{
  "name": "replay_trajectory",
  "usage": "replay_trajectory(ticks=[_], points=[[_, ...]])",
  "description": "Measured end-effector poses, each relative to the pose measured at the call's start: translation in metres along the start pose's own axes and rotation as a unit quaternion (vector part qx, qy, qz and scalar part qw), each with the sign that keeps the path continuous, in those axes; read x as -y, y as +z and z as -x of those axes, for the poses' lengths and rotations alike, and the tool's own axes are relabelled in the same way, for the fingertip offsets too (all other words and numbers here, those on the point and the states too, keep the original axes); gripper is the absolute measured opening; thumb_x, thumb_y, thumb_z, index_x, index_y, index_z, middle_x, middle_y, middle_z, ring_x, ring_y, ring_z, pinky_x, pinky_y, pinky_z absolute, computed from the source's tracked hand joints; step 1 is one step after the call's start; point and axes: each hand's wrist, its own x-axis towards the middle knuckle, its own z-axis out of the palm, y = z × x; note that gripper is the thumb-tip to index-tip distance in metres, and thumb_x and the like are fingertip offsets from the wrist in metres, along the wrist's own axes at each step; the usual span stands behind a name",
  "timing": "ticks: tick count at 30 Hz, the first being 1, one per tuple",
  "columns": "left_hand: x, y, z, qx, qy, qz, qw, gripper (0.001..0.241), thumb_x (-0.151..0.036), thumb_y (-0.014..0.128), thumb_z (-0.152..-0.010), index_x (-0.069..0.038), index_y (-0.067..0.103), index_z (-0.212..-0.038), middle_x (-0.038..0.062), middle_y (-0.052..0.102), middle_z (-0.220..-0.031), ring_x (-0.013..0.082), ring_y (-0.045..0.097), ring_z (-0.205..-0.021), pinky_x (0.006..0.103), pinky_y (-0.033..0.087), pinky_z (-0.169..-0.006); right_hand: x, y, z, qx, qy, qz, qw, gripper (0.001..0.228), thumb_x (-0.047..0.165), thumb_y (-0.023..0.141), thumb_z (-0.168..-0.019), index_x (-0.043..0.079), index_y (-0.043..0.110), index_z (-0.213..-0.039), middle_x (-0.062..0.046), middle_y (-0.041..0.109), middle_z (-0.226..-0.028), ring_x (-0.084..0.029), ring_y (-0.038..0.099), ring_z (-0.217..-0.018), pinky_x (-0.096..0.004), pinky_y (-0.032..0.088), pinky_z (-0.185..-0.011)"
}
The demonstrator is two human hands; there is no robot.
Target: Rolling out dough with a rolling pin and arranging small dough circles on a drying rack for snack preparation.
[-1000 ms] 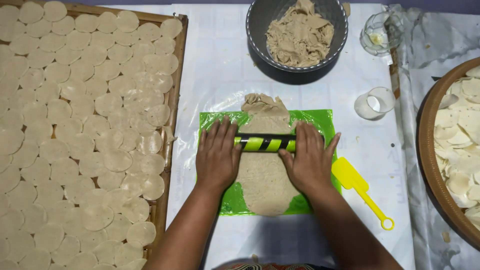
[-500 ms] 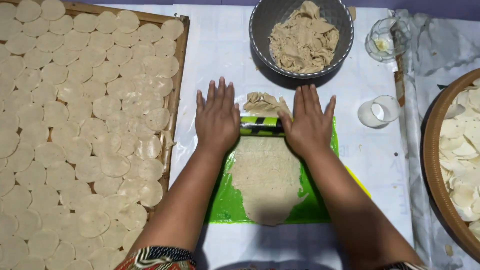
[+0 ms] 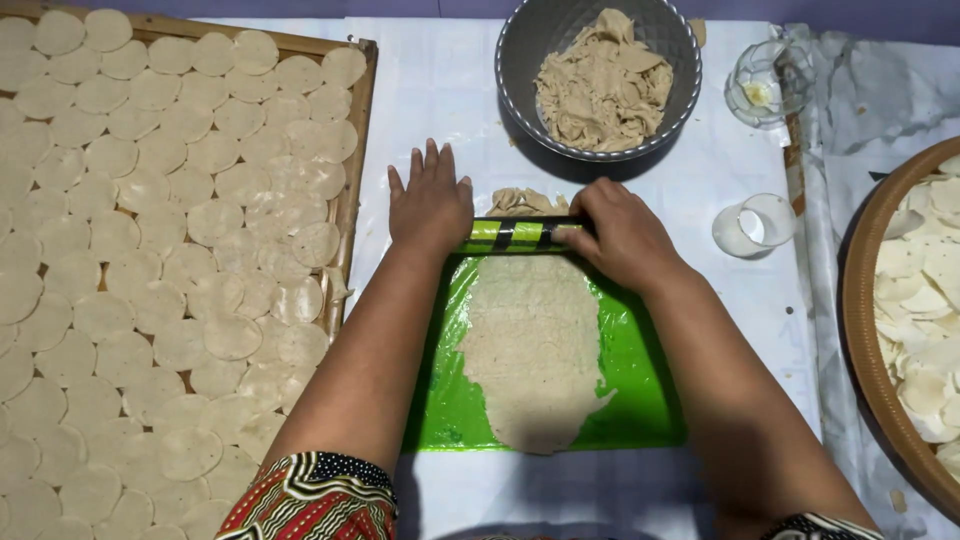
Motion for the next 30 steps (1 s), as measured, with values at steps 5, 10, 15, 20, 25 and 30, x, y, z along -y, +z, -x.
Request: replay_trajectory(ticks=[5, 10, 15, 20, 25, 30], points=[[-0.011, -0.014, 0.058, -0.109, 0.099, 0.058, 0.987, 0.060, -0.041, 0.023, -0.111, -0.007, 0.034, -0.159, 0.018, 0.026, -0.168, 0.0342, 0.017, -0.157, 0.0572, -0.003, -0.125, 0.019, -0.020, 0.030, 0.040, -0.025, 0.151, 0.987, 0.051, 0.039, 0.072, -0.089, 0.017, 0.057, -0.132, -0.002, 0.061, -0.125, -0.023, 0.056, -0.125, -0.045, 0.039, -0.105], [-0.012, 0.016, 0.157, -0.227, 0.210, 0.044, 0.950, 0.048, -0.025, 0.036, -0.111, -0.006, 0.046, -0.153, 0.021, 0.040, -0.161, 0.0381, 0.030, -0.152, 0.0590, 0.009, -0.125, 0.040, -0.011, 0.098, -0.025, -0.036, 0.161, 0.986, 0.056, 0.040, 0.063, -0.094, 0.017, 0.052, -0.144, -0.006, 0.060, -0.127, -0.027, 0.054, -0.129, -0.055, 0.035, -0.112], [0.015, 0.086, 0.202, -0.185, 0.204, -0.033, 0.961, 0.058, -0.037, 0.034, -0.110, -0.010, 0.031, -0.162, 0.016, 0.034, -0.165, 0.0329, 0.028, -0.152, 0.0551, 0.014, -0.124, 0.062, 0.052, 0.166, -0.093, -0.001, 0.134, 0.987, 0.060, 0.048, 0.048, -0.102, 0.015, 0.046, -0.153, -0.012, 0.060, -0.136, -0.030, 0.053, -0.134, -0.073, 0.007, -0.120], [-0.003, 0.060, 0.155, -0.159, 0.182, -0.033, 0.970, 0.059, -0.042, 0.027, -0.110, -0.009, 0.036, -0.159, 0.017, 0.033, -0.165, 0.0357, 0.026, -0.153, 0.0536, 0.016, -0.124, 0.058, 0.043, 0.117, -0.094, 0.047, 0.163, 0.981, 0.074, 0.061, 0.028, -0.107, 0.006, 0.045, -0.154, -0.021, 0.053, -0.151, -0.034, 0.043, -0.147, -0.071, -0.002, -0.120], [-0.026, 0.020, 0.056, -0.098, 0.131, -0.051, 0.985, 0.065, -0.045, 0.014, -0.109, -0.009, 0.034, -0.160, 0.017, 0.028, -0.167, 0.0346, 0.021, -0.156, 0.0539, 0.008, -0.126, 0.015, 0.022, 0.022, -0.010, 0.107, 0.128, 0.986, 0.066, 0.058, 0.025, -0.111, 0.015, 0.042, -0.158, -0.015, 0.047, -0.158, -0.031, 0.032, -0.154, -0.071, -0.002, -0.121], [-0.033, 0.004, 0.036, -0.098, 0.091, -0.040, 0.990, 0.068, -0.047, 0.020, -0.107, -0.011, 0.019, -0.165, 0.014, 0.012, -0.173, 0.0299, 0.005, -0.160, 0.0591, -0.009, -0.125, 0.000, 0.031, 0.005, -0.139, 0.085, 0.144, 0.976, 0.062, 0.058, 0.033, -0.113, 0.009, 0.054, -0.145, -0.017, 0.054, -0.145, -0.033, 0.041, -0.147, -0.069, 0.009, -0.120]])
